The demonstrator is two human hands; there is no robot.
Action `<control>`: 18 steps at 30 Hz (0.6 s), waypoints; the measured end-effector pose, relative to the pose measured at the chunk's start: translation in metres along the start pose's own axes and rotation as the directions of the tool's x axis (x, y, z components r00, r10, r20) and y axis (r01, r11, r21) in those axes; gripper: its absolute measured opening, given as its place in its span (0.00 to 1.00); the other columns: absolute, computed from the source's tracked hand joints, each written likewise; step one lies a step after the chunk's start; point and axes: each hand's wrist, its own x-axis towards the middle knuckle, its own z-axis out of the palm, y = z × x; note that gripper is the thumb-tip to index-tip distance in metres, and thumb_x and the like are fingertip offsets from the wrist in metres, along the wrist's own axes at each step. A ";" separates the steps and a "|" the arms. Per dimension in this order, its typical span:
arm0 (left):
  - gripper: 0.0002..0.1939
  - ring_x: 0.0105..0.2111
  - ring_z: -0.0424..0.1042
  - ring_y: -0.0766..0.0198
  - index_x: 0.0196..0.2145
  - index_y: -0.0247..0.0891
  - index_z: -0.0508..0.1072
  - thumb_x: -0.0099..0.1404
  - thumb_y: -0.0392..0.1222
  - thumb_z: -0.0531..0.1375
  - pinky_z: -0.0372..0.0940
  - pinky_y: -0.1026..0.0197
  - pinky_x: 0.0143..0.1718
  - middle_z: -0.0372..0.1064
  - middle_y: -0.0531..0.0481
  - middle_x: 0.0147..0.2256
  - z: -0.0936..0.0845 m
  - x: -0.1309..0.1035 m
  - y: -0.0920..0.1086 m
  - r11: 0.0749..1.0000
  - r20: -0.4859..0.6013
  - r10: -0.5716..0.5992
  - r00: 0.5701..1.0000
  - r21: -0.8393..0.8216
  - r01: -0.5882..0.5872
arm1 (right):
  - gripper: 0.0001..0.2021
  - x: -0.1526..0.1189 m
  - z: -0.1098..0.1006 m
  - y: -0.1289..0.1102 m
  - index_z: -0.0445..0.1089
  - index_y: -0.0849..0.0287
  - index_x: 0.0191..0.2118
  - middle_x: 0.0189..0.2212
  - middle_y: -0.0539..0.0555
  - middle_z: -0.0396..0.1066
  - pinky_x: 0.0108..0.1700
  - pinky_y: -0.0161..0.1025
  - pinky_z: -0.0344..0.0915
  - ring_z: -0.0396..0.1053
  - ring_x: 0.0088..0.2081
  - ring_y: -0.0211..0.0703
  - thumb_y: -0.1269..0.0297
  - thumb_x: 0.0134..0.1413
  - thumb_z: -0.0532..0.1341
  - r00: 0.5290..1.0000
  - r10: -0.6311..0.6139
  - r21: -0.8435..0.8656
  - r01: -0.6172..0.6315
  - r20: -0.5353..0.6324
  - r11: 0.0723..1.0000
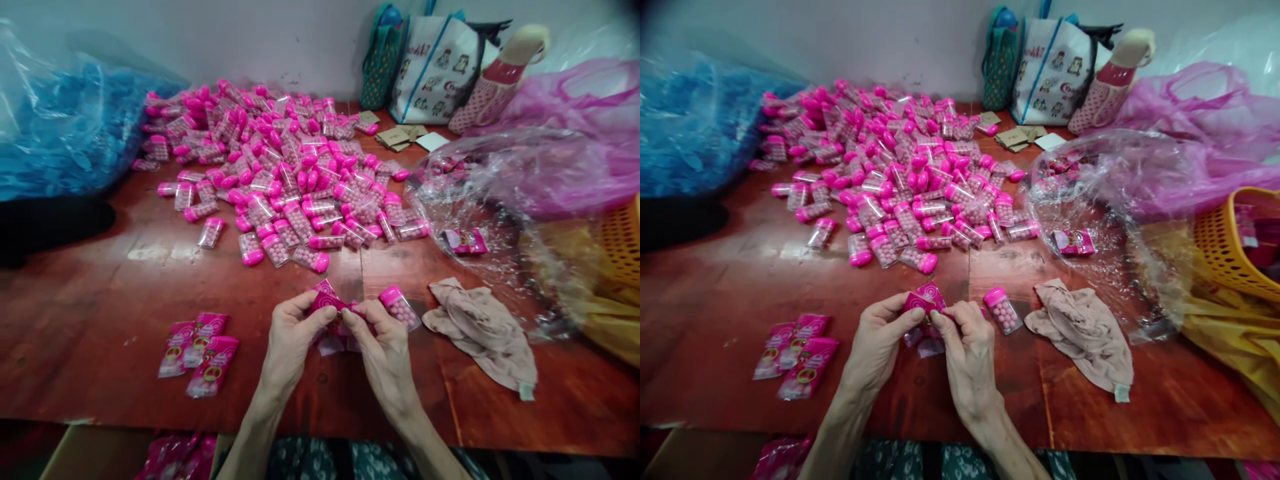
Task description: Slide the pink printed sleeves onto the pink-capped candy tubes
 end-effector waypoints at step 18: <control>0.01 0.22 0.65 0.71 0.23 0.34 0.77 0.51 0.34 0.65 0.61 0.69 0.26 0.71 0.54 0.21 0.008 -0.006 0.000 0.982 -0.085 -0.043 0.995 -0.188 0.026 | 0.15 -0.005 0.007 -0.001 0.60 0.58 0.21 0.20 0.47 0.56 0.28 0.35 0.53 0.55 0.25 0.37 0.66 0.59 0.54 0.986 -0.166 -0.072 0.168 0.031 0.983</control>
